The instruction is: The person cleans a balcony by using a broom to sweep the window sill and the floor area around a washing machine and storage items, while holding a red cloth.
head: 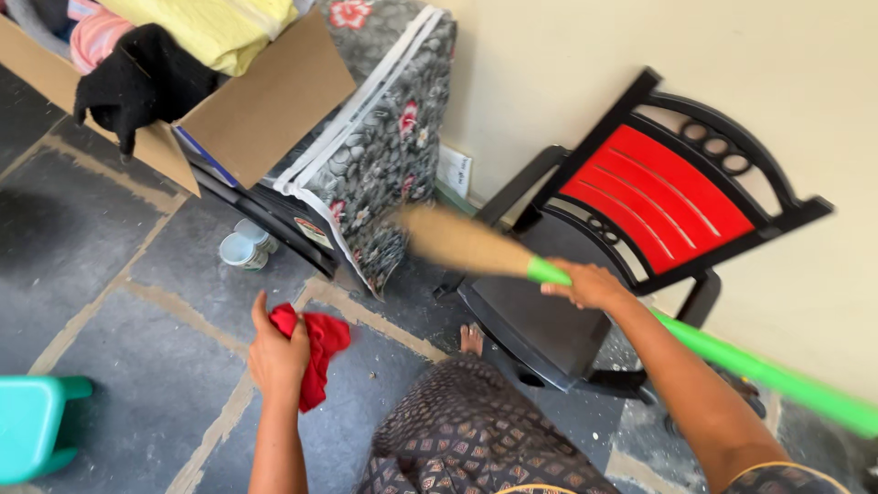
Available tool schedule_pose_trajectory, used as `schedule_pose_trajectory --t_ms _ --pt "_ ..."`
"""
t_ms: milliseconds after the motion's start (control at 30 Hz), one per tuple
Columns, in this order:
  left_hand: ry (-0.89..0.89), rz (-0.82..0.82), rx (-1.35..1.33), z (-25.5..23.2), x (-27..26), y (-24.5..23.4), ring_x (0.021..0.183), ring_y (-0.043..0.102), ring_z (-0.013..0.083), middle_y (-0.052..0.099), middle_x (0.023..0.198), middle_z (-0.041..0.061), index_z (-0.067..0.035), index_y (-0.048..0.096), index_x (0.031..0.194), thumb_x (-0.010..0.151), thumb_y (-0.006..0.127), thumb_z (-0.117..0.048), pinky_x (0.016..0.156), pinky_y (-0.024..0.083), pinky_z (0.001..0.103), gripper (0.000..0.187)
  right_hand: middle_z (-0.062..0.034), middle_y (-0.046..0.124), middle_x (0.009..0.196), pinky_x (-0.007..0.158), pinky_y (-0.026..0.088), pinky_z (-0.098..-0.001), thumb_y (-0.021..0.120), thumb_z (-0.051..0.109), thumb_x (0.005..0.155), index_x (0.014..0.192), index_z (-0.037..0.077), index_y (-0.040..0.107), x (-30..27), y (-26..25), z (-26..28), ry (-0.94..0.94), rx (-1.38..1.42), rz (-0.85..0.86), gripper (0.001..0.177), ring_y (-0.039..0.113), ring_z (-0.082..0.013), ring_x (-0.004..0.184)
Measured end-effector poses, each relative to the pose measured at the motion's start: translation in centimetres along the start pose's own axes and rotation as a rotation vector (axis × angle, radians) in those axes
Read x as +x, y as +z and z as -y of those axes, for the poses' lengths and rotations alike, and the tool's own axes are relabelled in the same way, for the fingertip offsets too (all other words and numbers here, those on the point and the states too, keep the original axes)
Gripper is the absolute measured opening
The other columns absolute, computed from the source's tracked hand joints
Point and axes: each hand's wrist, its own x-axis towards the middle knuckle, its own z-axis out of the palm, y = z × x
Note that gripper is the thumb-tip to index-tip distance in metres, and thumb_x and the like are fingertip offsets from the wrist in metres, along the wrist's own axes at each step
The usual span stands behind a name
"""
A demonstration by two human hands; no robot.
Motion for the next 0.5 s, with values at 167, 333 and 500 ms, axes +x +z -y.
schedule_pose_trajectory --t_ms 167,333,500 --pt "0.077 0.065 0.024 0.2 -0.8 -0.3 0.101 0.068 0.0490 0.074 0.105 0.026 -0.029 0.038 0.155 0.091 0.068 -0.036 0.086 0.053 0.055 0.070 -0.0262 0.074 0.089 0.078 0.056 -0.0542 0.060 0.064 0.095 0.167 0.029 0.012 -1.7 -4.5 -5.4 0.218 -0.004 -0.554 0.093 0.072 -0.0431 0.082" --pt "0.141 0.131 -0.029 -1.8 -2.6 2.7 0.101 0.069 0.0486 0.074 0.107 0.026 -0.029 0.044 0.151 0.092 0.067 -0.038 0.088 0.053 0.054 0.064 -0.0314 0.071 0.102 0.083 0.055 -0.0574 0.057 0.049 0.103 0.163 0.020 0.020 2.0 -5.7 -14.0 0.260 0.175 -0.918 0.076 0.069 -0.0492 0.095" --pt "0.124 0.227 0.045 -1.6 -2.6 6.8 0.105 0.067 0.0482 0.073 0.111 0.025 -0.030 0.044 0.150 0.090 0.068 -0.037 0.093 0.051 0.054 0.065 -0.0217 0.071 0.121 0.092 0.057 -0.0502 0.081 0.056 0.083 0.136 0.016 0.062 10.3 6.1 -16.9 0.396 -0.001 -0.309 0.069 0.070 -0.0389 0.108"
